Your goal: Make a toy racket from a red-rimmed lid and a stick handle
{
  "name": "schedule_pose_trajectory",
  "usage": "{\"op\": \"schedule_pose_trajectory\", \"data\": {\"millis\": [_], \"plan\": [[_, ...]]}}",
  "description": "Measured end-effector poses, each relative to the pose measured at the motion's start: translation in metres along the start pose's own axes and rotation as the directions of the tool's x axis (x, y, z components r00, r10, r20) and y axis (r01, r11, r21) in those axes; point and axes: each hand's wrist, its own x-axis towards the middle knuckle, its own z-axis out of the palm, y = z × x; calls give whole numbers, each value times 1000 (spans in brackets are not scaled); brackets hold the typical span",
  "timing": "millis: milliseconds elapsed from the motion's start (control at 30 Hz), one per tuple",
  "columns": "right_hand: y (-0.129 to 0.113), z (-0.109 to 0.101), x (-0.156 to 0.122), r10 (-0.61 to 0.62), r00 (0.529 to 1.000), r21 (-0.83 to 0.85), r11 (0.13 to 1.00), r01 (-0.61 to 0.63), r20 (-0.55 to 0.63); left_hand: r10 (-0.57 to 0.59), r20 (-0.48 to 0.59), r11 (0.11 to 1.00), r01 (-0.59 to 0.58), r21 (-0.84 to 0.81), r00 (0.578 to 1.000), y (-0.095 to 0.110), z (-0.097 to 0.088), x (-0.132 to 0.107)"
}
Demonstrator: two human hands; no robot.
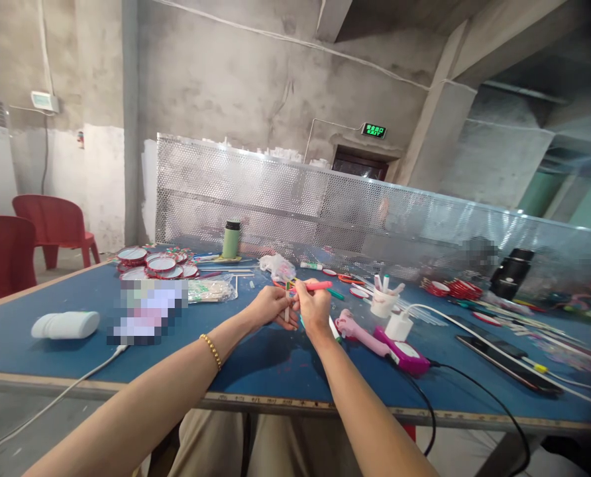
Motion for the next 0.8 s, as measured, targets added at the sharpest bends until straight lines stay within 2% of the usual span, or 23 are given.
{"op": "schedule_pose_trajectory", "data": {"millis": [800], "plan": [[0, 0, 0, -2, 1000, -10, 1000, 2, 3, 0, -3, 1000, 0, -3, 1000, 2, 0, -2]]}}
